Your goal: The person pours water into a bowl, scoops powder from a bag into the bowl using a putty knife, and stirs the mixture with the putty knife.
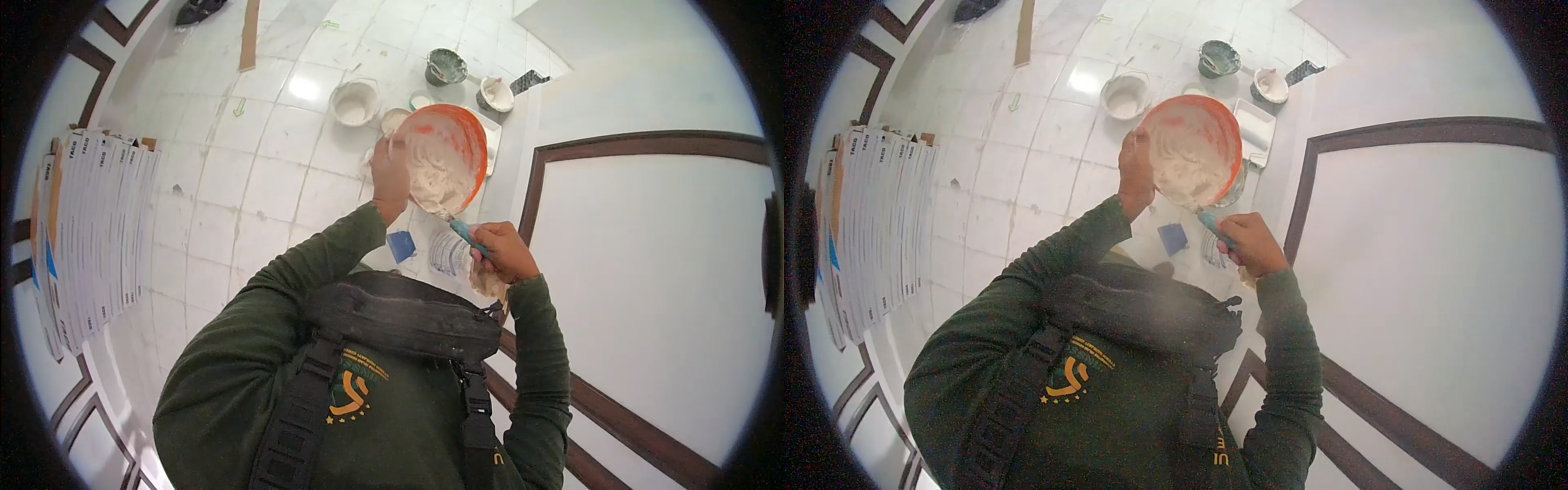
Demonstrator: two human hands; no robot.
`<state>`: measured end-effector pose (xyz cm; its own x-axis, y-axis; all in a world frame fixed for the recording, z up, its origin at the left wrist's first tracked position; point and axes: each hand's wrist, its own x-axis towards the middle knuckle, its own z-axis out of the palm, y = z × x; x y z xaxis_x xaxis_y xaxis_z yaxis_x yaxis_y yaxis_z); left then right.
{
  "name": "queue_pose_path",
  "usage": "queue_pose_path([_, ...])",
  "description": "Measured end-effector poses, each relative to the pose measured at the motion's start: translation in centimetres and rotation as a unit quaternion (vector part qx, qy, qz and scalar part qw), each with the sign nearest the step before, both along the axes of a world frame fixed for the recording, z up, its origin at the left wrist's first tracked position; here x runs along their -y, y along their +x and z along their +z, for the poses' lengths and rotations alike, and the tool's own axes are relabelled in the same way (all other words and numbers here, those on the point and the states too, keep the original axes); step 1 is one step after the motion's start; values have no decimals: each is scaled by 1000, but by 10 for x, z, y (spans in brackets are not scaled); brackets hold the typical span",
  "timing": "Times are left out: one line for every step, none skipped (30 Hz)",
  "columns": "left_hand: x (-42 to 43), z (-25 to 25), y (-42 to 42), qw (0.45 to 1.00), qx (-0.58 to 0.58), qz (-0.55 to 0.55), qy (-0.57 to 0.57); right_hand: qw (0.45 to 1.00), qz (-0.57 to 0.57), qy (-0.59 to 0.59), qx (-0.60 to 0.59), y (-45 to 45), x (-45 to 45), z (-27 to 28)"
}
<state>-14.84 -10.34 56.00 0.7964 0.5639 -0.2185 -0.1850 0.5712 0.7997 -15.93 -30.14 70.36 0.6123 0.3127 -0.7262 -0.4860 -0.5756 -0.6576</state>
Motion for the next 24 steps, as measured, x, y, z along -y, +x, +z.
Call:
queue_pose_path([1, 1, -1, 1000, 1, -3, 18, 999, -27, 14, -11, -3, -3, -3])
queue_pose_path([1, 1, -1, 999, 6, 0, 41, 998, -54, 29, -21, -4, -5, -6])
queue_pose_path([0, 2, -1, 998, 11, 2, 63, 994, -79, 62, -45, -6, -6, -10])
queue_pose_path([0, 3, -2, 996, 17, 3, 84, 988, -104, 96, -69, -8, -6, -14])
queue_pose_path([-2, 4, -3, 995, 15, -7, 93, 979, -129, 129, -93, -9, -6, -17])
queue_pose_path([-6, 9, -6, 994, 14, -19, 102, 973, -145, 150, -95, -10, -7, -16])
queue_pose_path([-8, 11, -8, 993, 12, -31, 111, 967, -162, 170, -98, -11, -10, -14])
queue_pose_path([-9, 10, -9, 994, 14, -34, 108, 960, -178, 191, -101, -12, -12, -12])
queue_pose_path([-11, 9, -9, 994, 16, -38, 105, 969, -165, 167, -79, -11, -14, -7])
queue_pose_path([-13, 9, -7, 994, 19, -42, 101, 977, -152, 141, -56, -9, -14, -1])
queue_pose_path([-15, 9, -6, 995, 13, -51, 89, 983, -140, 114, -32, -7, -15, 5])
queue_pose_path([-17, 9, -6, 995, 7, -59, 77, 991, -113, 76, 1, -5, -16, 11])
queue_pose_path([-16, 10, -6, 996, 0, -68, 64, 995, -85, 36, 33, -2, -17, 17])
queue_pose_path([-15, 11, -5, 996, 10, -79, 47, 996, -56, -4, 66, 2, -16, 21])
queue_pose_path([-14, 15, -6, 995, 19, -88, 30, 994, -43, -4, 95, 5, -14, 21])
queue_pose_path([-14, 18, -7, 995, 27, -98, 13, 989, -8, -35, 142, 8, -12, 22])
queue_pose_path([-13, 21, -9, 993, 30, -111, 3, 980, 29, -67, 187, 11, -13, 26])
queue_pose_path([-12, 24, -11, 992, 34, -123, -6, 966, 65, -98, 232, 12, -13, 28])
queue_pose_path([-12, 26, -11, 990, 36, -136, -16, 917, 135, -105, 360, 12, -12, 20])
queue_pose_path([-11, 26, -10, 990, 25, -136, -21, 847, 202, -111, 479, 11, -9, 5])
queue_pose_path([-10, 26, -10, 990, 12, -139, -27, 759, 262, -115, 585, 7, -8, -3])
queue_pose_path([-9, 26, -8, 989, 1, -143, -33, 761, 299, -174, 548, -3, -15, 3])
queue_pose_path([-9, 23, -7, 988, -15, -140, -57, 759, 337, -232, 507, -17, -26, 14])
queue_pose_path([-11, 20, -6, 987, -31, -133, -79, 750, 373, -287, 464, -23, -32, 20])
